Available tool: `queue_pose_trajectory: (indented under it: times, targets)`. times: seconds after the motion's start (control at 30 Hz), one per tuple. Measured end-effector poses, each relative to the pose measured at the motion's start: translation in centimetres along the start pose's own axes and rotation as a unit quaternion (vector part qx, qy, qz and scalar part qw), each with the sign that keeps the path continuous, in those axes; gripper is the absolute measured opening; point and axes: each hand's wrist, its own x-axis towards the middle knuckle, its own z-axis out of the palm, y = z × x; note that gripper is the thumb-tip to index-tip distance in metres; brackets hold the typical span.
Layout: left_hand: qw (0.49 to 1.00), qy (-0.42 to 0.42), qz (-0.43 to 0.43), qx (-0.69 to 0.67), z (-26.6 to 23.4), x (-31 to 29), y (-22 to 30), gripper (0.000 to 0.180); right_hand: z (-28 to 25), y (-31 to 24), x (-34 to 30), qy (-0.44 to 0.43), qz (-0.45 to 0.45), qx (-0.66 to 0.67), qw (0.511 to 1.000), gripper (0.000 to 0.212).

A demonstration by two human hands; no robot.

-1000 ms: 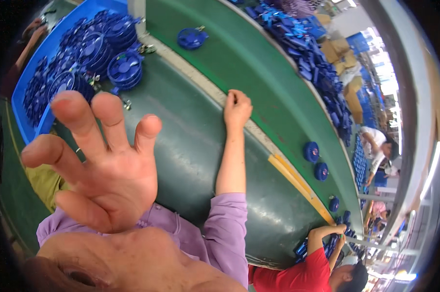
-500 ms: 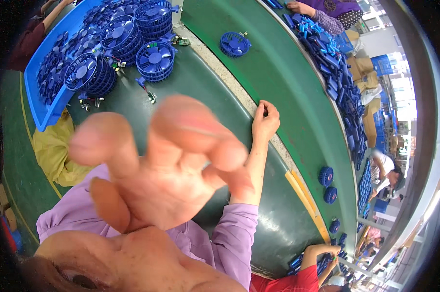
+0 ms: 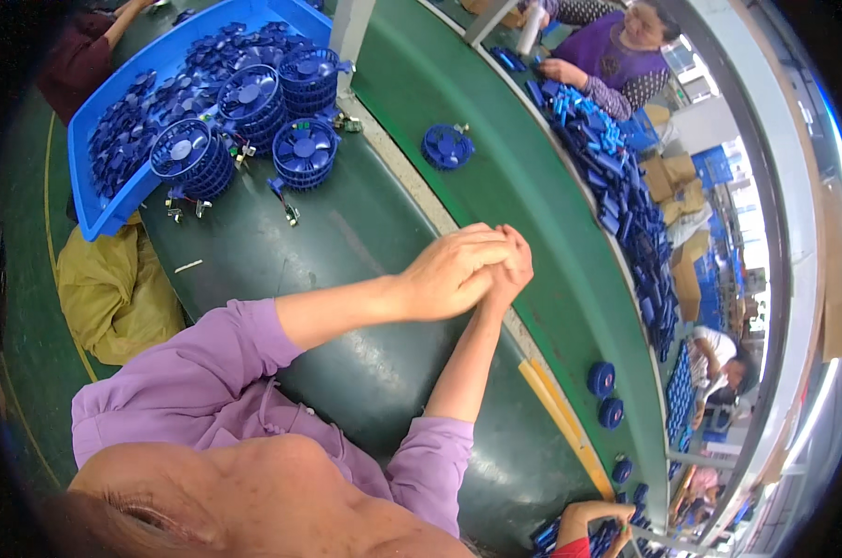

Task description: The person assembles mini fans on a conveyor line by taking fan components, fitting the grilles and covers together by hand, and sending the assembled parts down the belt.

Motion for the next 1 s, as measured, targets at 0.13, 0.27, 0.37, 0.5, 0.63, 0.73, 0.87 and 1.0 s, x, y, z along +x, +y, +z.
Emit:
queue_pose_trajectory:
  times: [0.13, 0.27, 0.37, 0.5, 0.63, 0.73, 0.87, 1.0]
  targets:
    - [0.938, -0.172, -0.189, 0.234, -0.3, -2.9, -7.3, 0.007, 3.5, -1.9, -1.1, -0.037, 0.033, 0.013, 0.999, 0.037]
    - [0.963, -0.143, -0.127, 0.19, 3.0, -7.1, -11.7, 0.006, 4.1, -0.2, -2.0, -0.163, 0.039, -0.101, 0.981, 0.037]
    - [0.976, -0.139, -0.039, 0.162, 2.4, -7.2, -12.1, 0.004, 4.1, 0.4, -2.1, -0.171, 0.071, -0.072, 0.98, 0.035]
    - [0.974, -0.127, 0.036, 0.184, 2.0, -6.7, -12.1, 0.004, 4.1, -0.4, -1.9, -0.174, 0.106, -0.069, 0.977, 0.033]
    - [0.952, -0.183, 0.022, 0.244, 1.8, -6.7, -12.1, 0.003, 3.6, -0.3, -1.4, -0.187, 0.136, -0.09, 0.969, 0.026]
    - [0.957, -0.147, 0.022, 0.248, 2.1, -6.7, -12.1, 0.002, 3.5, 0.3, -0.9, -0.171, 0.093, -0.089, 0.977, 0.022]
    - [0.96, -0.125, 0.027, 0.248, 1.9, -6.8, -12.1, 0.001, 3.5, 0.3, -1.0, -0.166, 0.081, -0.086, 0.979, 0.023]
    - [0.972, -0.099, 0.019, 0.213, 1.6, -6.6, -11.3, 0.007, 2.4, 1.0, -0.5, -0.147, 0.062, -0.094, 0.983, 0.022]
